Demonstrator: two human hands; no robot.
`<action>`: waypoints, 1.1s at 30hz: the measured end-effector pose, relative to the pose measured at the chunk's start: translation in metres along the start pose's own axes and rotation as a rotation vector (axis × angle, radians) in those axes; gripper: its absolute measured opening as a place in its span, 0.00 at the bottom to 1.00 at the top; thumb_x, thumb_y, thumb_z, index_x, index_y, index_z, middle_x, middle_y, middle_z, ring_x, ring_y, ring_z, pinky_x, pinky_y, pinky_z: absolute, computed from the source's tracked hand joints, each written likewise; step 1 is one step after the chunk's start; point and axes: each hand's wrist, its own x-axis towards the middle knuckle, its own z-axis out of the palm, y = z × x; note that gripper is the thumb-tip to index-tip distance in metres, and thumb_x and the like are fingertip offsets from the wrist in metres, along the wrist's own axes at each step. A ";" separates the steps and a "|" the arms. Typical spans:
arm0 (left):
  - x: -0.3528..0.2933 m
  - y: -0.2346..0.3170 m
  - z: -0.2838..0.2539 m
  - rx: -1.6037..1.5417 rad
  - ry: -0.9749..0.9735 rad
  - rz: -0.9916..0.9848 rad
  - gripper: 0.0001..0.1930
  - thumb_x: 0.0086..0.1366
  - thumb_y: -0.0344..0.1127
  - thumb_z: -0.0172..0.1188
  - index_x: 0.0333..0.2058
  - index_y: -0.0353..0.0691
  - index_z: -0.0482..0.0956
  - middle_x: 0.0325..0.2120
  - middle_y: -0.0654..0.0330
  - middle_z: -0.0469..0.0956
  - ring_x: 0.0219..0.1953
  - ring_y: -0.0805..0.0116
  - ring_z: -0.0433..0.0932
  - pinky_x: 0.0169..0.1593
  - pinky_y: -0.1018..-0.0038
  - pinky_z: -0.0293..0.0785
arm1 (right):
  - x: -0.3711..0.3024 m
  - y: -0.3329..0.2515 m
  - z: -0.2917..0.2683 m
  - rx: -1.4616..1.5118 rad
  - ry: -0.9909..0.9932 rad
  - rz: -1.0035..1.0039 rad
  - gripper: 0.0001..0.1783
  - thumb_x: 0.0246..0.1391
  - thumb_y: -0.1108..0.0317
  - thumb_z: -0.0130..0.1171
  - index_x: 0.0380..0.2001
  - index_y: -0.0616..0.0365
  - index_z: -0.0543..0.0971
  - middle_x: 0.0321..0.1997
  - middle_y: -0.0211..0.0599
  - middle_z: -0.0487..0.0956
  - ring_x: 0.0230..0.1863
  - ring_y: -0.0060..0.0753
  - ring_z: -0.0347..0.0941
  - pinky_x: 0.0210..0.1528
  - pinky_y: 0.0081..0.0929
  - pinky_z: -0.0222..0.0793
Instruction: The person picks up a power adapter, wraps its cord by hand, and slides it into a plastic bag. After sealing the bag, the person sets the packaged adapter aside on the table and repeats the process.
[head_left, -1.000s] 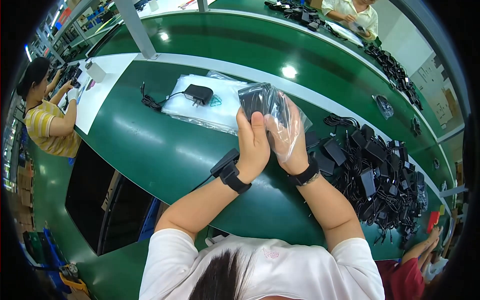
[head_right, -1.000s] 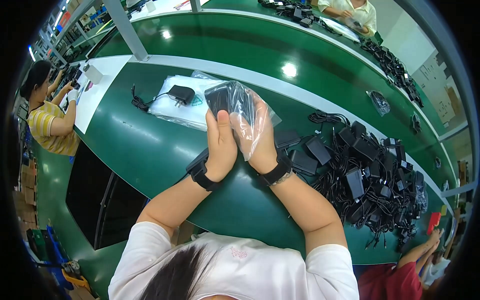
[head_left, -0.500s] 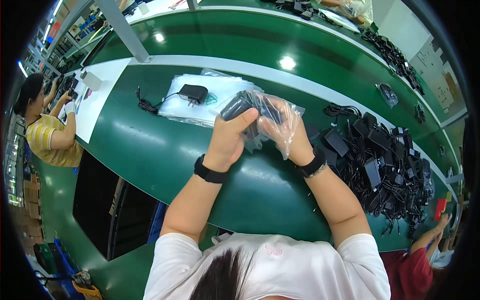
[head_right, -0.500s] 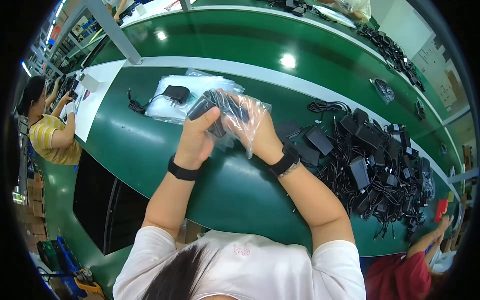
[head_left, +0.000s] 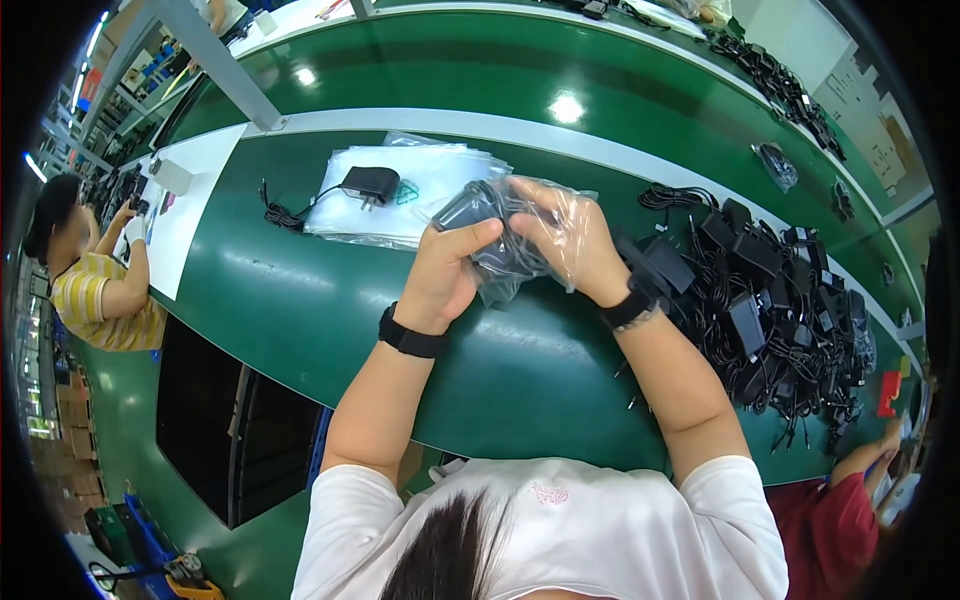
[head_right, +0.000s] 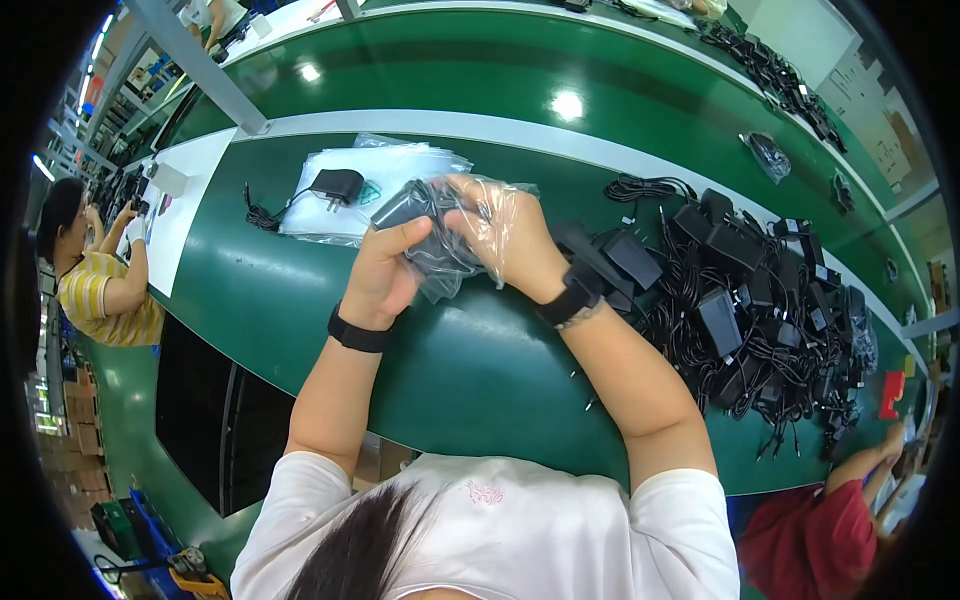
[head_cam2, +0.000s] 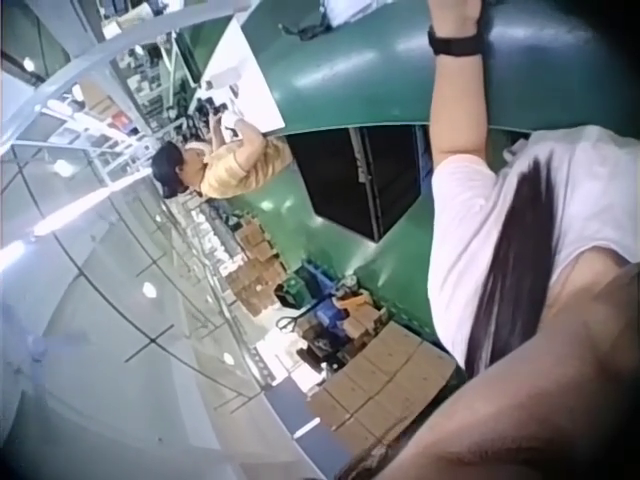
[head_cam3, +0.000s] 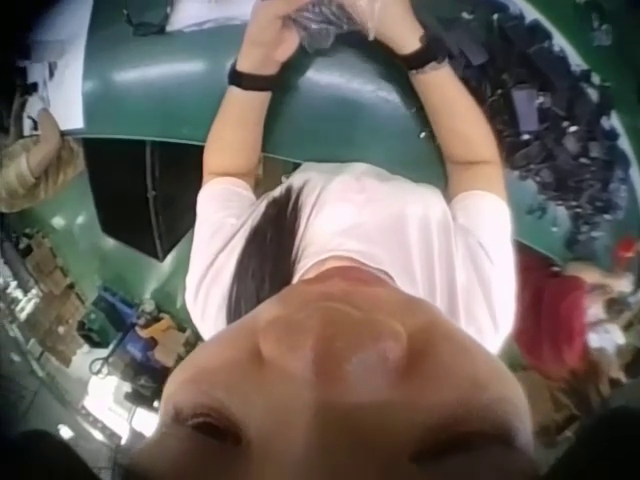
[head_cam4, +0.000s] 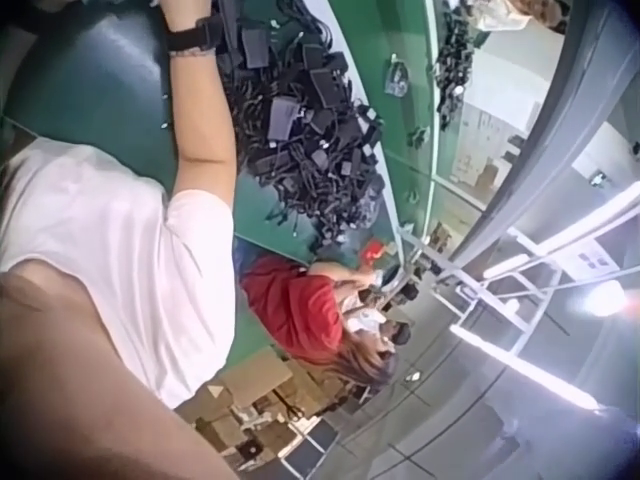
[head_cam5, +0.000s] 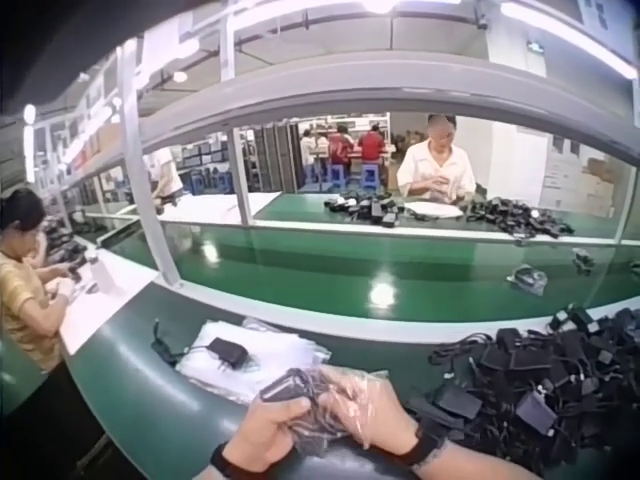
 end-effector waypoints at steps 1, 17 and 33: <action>-0.001 0.001 0.004 -0.005 0.016 0.013 0.16 0.53 0.24 0.57 0.43 0.34 0.72 0.37 0.58 0.75 0.40 0.67 0.74 0.46 0.71 0.71 | -0.001 0.009 0.006 0.058 0.070 -0.045 0.20 0.49 0.68 0.58 0.47 0.62 0.73 0.39 0.49 0.76 0.38 0.39 0.73 0.40 0.27 0.67; -0.004 0.019 -0.005 -0.010 0.222 0.421 0.15 0.53 0.20 0.55 0.41 0.32 0.71 0.36 0.57 0.74 0.38 0.66 0.74 0.44 0.71 0.72 | -0.002 -0.003 0.009 0.858 -0.068 0.429 0.49 0.46 0.59 0.63 0.63 0.55 0.43 0.57 0.51 0.63 0.59 0.39 0.57 0.54 0.33 0.60; -0.014 0.010 0.011 -0.110 -0.035 0.405 0.23 0.51 0.23 0.58 0.48 0.34 0.66 0.41 0.55 0.72 0.45 0.62 0.72 0.51 0.68 0.68 | -0.006 -0.035 0.009 1.364 -0.081 0.460 0.30 0.56 0.50 0.48 0.58 0.53 0.58 0.54 0.37 0.67 0.52 0.34 0.66 0.52 0.38 0.62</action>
